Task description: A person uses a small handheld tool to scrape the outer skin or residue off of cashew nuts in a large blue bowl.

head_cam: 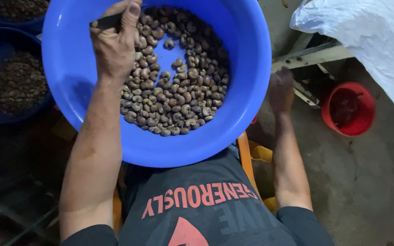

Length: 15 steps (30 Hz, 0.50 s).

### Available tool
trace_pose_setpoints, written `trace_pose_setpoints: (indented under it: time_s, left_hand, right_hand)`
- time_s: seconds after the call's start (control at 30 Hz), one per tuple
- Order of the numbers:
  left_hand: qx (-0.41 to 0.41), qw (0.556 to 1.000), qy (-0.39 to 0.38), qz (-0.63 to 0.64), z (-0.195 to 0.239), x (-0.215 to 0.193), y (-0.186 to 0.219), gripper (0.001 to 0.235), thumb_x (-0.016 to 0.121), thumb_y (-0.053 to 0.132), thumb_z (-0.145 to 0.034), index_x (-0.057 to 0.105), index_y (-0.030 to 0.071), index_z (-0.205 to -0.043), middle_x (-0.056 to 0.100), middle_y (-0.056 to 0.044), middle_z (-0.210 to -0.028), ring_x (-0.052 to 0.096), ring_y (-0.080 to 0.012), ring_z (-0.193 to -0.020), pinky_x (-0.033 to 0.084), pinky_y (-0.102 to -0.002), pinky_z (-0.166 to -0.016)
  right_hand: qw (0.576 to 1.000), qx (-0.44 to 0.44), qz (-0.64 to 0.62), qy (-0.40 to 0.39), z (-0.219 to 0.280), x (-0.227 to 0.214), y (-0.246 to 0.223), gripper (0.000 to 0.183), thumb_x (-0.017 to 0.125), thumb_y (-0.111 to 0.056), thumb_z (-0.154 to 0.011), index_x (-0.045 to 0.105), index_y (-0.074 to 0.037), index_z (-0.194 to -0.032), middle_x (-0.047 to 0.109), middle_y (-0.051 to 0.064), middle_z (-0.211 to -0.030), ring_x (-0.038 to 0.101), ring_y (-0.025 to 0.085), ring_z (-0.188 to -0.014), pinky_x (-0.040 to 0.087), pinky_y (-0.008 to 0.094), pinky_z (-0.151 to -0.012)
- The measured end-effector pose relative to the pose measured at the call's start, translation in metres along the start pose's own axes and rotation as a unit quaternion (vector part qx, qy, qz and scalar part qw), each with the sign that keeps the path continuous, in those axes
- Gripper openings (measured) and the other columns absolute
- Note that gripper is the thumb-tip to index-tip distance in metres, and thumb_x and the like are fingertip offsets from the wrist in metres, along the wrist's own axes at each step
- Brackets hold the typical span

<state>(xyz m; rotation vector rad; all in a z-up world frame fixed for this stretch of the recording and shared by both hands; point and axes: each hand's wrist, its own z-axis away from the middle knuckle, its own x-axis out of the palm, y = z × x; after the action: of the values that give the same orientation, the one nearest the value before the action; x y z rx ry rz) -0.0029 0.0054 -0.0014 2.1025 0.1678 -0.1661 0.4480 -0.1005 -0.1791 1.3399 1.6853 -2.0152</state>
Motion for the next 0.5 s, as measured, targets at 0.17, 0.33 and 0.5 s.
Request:
trace_pose_setpoints:
  time_s: [0.17,0.33,0.5]
  left_hand:
    - [0.001,1.000,-0.020,0.001,0.001,0.001,0.001,0.035,0.060,0.031,-0.117,0.072,0.001,-0.130,0.064,-0.007,-0.068,0.064,-0.0156,-0.058,0.051,-0.030,-0.056]
    - [-0.017,0.999,0.004,-0.043,-0.003,0.005,0.005,0.034,0.062,0.029,-0.116,0.076,0.000,-0.126,0.064,-0.006,-0.063,0.064,-0.0111,-0.058,0.053,-0.026,-0.061]
    - [0.054,0.994,-0.017,-0.098,-0.001,0.005,0.002,0.025,0.062,0.015,-0.120,0.078,-0.004,-0.124,0.069,-0.013,-0.070,0.069,-0.0220,-0.067,0.055,-0.036,-0.071]
  right_hand:
    - [0.945,-0.259,-0.170,0.104,0.042,-0.070,-0.165,0.023,0.056,-0.014,-0.113,0.059,0.000,-0.131,0.068,0.017,-0.125,0.067,0.028,-0.118,0.056,0.037,-0.098]
    - [0.852,-0.521,-0.038,0.013,0.056,-0.064,-0.236,0.029,0.065,0.004,-0.101,0.068,-0.003,-0.129,0.074,0.015,-0.120,0.074,0.032,-0.105,0.057,0.042,-0.096]
    - [0.800,-0.519,0.262,-0.152,0.044,0.033,-0.257,0.018,0.070,-0.020,-0.085,0.061,-0.020,-0.100,0.067,0.003,-0.086,0.069,0.028,-0.073,0.053,0.044,-0.051]
